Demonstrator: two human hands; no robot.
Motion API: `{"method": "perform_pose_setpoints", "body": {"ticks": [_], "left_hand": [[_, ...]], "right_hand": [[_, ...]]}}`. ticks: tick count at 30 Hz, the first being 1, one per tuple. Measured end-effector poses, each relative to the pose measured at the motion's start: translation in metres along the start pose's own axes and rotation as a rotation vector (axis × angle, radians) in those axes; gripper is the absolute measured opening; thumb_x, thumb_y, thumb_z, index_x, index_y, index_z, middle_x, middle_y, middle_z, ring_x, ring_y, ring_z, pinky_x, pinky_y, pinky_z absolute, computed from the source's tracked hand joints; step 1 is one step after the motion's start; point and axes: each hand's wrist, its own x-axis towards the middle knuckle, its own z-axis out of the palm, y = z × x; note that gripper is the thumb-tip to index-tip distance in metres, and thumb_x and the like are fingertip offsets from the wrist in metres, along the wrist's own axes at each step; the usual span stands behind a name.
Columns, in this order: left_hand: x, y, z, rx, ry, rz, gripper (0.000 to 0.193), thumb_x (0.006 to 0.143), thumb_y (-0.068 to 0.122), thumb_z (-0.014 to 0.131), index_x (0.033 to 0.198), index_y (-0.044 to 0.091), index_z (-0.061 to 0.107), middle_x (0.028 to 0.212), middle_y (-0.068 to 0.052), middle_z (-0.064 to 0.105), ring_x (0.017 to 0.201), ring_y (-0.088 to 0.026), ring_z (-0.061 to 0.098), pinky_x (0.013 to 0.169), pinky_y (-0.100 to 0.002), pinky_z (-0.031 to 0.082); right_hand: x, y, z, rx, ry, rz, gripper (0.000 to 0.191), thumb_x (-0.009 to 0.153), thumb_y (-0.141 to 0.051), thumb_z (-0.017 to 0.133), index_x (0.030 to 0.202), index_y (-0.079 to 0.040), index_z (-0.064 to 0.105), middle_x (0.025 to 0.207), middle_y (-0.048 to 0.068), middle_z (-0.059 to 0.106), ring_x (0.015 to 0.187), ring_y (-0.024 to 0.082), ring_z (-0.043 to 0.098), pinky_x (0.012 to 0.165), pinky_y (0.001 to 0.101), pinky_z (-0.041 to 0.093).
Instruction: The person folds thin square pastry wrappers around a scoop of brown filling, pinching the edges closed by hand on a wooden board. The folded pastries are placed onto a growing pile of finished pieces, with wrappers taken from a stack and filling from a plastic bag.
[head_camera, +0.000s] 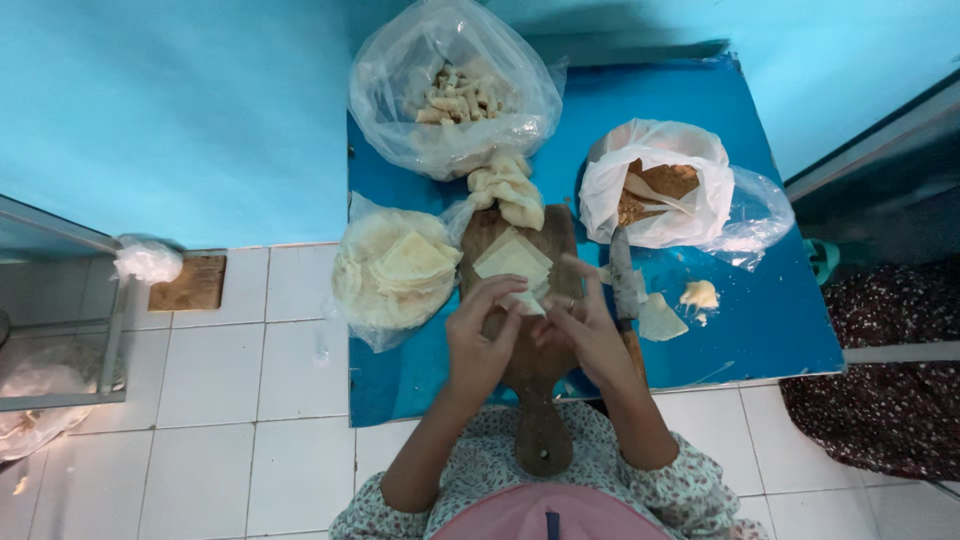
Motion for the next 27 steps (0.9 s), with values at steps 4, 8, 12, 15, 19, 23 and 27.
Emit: {"method": "perform_pose_setpoints", "body": {"ticks": [4,8,12,15,19,23,27], "left_hand": [[-0.003,-0.011,-0.001,0.245,-0.022,0.000,0.027,0.090,-0.005,0.066,0.116,0.002,0.067,0.120,-0.016,0.070,0.104,-0.033,0.072,0.083,-0.038,0.058],[-0.027,-0.019,-0.003,0.494,-0.096,0.007,0.026,0.093,-0.003,0.064,0.119,-0.003,0.064,0.122,-0.021,0.064,0.107,-0.042,0.066,0.086,-0.045,0.055],[-0.044,-0.028,-0.002,0.617,-0.137,0.019,0.021,0.093,0.000,0.065,0.114,-0.004,0.066,0.118,-0.020,0.065,0.107,-0.040,0.065,0.090,-0.046,0.053],[-0.047,-0.032,-0.005,0.610,-0.156,0.010,0.025,0.092,0.001,0.067,0.116,-0.005,0.066,0.119,-0.022,0.063,0.109,-0.041,0.062,0.093,-0.047,0.051],[-0.046,-0.035,-0.010,0.552,-0.178,0.038,0.029,0.086,0.000,0.070,0.115,-0.004,0.065,0.123,-0.022,0.063,0.113,-0.041,0.062,0.095,-0.047,0.051],[-0.048,-0.037,-0.010,0.488,-0.136,0.055,0.031,0.086,0.001,0.071,0.116,-0.002,0.066,0.124,-0.019,0.064,0.115,-0.039,0.062,0.096,-0.046,0.052],[-0.050,-0.035,-0.007,0.464,-0.081,0.074,0.027,0.088,0.001,0.072,0.114,0.001,0.068,0.123,-0.017,0.066,0.114,-0.038,0.064,0.096,-0.045,0.052]], "right_hand": [[0.010,0.007,0.004,-0.365,0.157,-0.301,0.083,0.094,0.000,0.071,0.160,-0.013,0.022,0.100,0.011,0.069,0.085,0.016,0.069,0.073,0.0290,0.058],[0.000,0.005,0.011,-0.743,0.232,-0.300,0.081,0.090,-0.004,0.075,0.155,-0.011,0.027,0.093,0.011,0.074,0.080,0.016,0.073,0.069,0.0290,0.059],[-0.006,-0.002,0.017,-0.889,0.248,-0.260,0.084,0.087,-0.006,0.077,0.154,-0.012,0.027,0.089,0.010,0.074,0.073,0.018,0.072,0.065,0.0309,0.058],[-0.011,-0.010,0.018,-0.936,0.202,-0.264,0.082,0.087,-0.008,0.077,0.153,-0.010,0.028,0.089,0.010,0.072,0.072,0.020,0.072,0.063,0.0319,0.057],[-0.010,-0.041,-0.012,-1.138,0.333,-0.271,0.048,0.084,-0.011,0.078,0.128,-0.008,0.059,0.091,0.009,0.073,0.073,0.022,0.072,0.062,0.0348,0.056],[0.019,-0.088,-0.066,-1.503,0.596,-0.702,0.029,0.096,-0.012,0.077,0.120,-0.003,0.063,0.104,0.016,0.070,0.094,0.035,0.066,0.077,0.0455,0.054],[0.056,-0.106,-0.091,-1.683,0.651,-0.571,0.033,0.092,-0.011,0.078,0.119,0.000,0.062,0.099,0.023,0.066,0.100,0.042,0.061,0.078,0.0517,0.051]]}}
